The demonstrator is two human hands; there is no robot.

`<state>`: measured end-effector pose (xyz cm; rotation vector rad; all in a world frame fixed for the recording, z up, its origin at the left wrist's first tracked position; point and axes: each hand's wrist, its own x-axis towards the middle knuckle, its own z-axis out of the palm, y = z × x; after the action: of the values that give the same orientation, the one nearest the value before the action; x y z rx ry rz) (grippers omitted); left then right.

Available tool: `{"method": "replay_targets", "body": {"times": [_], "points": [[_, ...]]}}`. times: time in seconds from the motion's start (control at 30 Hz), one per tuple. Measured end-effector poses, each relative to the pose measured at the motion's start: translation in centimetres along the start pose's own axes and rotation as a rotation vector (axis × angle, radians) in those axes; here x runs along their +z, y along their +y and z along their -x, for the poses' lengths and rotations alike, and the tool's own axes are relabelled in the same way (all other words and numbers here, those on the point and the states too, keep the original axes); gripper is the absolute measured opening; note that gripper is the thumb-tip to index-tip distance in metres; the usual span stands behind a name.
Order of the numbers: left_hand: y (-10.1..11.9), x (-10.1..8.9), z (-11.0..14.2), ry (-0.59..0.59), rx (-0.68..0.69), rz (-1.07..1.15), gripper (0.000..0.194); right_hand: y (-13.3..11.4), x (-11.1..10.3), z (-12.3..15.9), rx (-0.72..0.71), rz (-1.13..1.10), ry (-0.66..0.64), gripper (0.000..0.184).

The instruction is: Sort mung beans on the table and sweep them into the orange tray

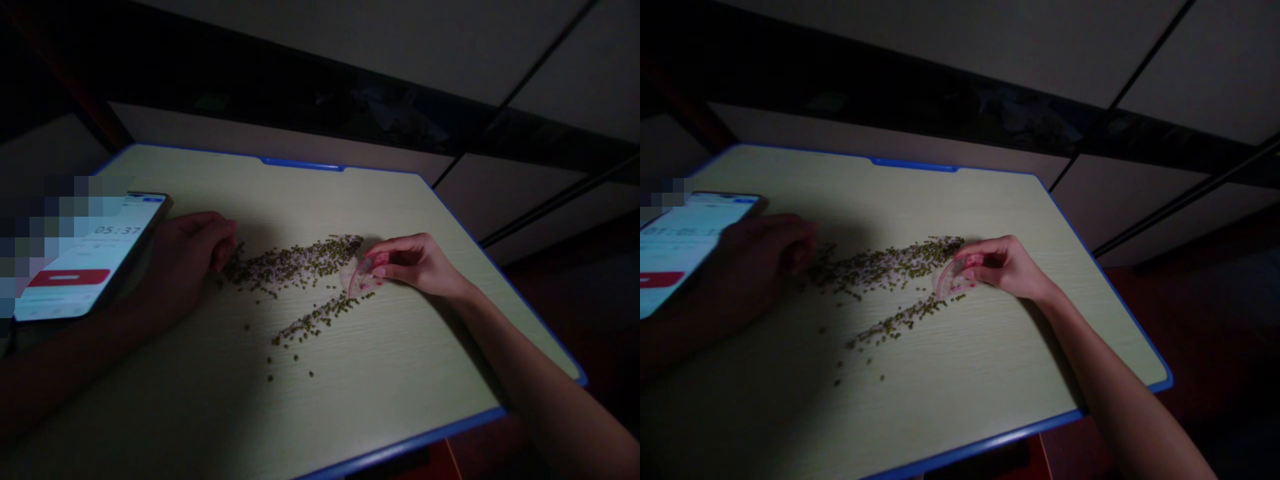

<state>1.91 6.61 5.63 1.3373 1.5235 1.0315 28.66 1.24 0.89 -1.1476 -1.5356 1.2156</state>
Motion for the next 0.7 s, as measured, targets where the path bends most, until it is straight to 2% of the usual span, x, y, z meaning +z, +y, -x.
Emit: {"method": "replay_targets", "body": {"times": [0.17, 0.43, 0.7], "points": [[-0.3, -0.2, -0.2, -0.029, 0.002, 0.046, 0.044, -0.2, 0.0, 0.1, 0.006, 0.027, -0.032, 0.02], [-1.1, -0.3, -0.6, 0.006, 0.025, 0.019, 0.04, -0.1, 0.5, 0.0, -0.023, -0.01, -0.02, 0.023], [-3.4, -0.8, -1.8, -0.057, 0.215, 0.08, 0.026, -0.4, 0.8, 0.2, -0.027, 0.015, -0.062, 0.023]]}}
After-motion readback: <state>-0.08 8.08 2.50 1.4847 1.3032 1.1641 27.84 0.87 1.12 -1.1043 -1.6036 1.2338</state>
